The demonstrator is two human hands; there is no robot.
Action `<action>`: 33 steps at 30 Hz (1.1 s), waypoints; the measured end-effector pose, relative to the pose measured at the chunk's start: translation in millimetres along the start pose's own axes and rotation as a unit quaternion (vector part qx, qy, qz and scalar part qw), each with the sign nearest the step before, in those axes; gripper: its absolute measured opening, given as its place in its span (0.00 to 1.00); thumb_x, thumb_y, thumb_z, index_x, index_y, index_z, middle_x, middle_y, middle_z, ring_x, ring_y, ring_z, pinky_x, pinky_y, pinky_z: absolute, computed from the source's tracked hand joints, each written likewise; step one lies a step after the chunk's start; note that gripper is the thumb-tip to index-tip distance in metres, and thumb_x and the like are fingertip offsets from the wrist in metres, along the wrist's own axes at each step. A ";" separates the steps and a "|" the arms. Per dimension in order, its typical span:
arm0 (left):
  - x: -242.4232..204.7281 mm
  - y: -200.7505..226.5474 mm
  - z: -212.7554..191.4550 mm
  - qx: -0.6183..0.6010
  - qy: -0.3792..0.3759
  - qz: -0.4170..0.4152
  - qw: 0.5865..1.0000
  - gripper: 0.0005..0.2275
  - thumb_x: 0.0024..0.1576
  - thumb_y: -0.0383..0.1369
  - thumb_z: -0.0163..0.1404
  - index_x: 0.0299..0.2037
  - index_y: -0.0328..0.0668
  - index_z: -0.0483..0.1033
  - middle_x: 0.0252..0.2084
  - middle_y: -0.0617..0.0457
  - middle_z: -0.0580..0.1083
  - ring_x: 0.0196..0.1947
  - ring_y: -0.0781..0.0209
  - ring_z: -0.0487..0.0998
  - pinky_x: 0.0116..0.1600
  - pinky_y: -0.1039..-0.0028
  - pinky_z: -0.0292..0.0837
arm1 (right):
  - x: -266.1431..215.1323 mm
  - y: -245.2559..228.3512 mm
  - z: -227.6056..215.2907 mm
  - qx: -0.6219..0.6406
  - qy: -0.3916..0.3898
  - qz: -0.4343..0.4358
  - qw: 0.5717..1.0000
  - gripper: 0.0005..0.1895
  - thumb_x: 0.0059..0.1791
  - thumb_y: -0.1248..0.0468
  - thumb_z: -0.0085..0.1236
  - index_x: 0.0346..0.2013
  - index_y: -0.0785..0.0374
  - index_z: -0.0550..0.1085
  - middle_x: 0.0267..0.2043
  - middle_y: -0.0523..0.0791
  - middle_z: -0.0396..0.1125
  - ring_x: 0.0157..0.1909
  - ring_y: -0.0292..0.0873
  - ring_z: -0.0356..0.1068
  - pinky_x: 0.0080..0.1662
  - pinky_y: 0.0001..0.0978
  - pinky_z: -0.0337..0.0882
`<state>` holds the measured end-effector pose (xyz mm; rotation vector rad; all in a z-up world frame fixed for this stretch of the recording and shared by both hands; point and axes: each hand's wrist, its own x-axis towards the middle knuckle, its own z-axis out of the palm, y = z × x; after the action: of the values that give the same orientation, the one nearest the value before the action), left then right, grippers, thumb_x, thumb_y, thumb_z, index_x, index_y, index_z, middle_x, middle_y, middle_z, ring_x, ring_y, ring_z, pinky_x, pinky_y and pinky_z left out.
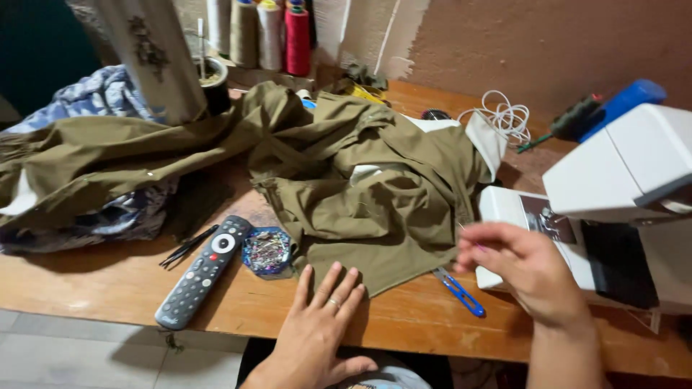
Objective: Pinning an olive green garment piece to prepare it for sewing
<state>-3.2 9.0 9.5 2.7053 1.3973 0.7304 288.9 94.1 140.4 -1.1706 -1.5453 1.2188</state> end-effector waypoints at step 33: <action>96.3 25.0 59.8 0.114 0.070 0.072 0.988 0.05 0.53 0.33 0.48 0.36 0.46 0.75 0.28 0.55 0.71 0.29 0.55 0.71 0.28 0.68 0.67 | 0.2 90.4 44.9 -0.267 0.055 -0.115 0.955 0.06 0.46 0.62 0.61 0.36 0.56 0.80 0.34 0.36 0.79 0.34 0.31 0.77 0.40 0.24 0.73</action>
<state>87.8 80.4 0.0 3.0104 1.4050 0.8311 261.3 93.5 43.3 -1.3176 -1.9269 0.5816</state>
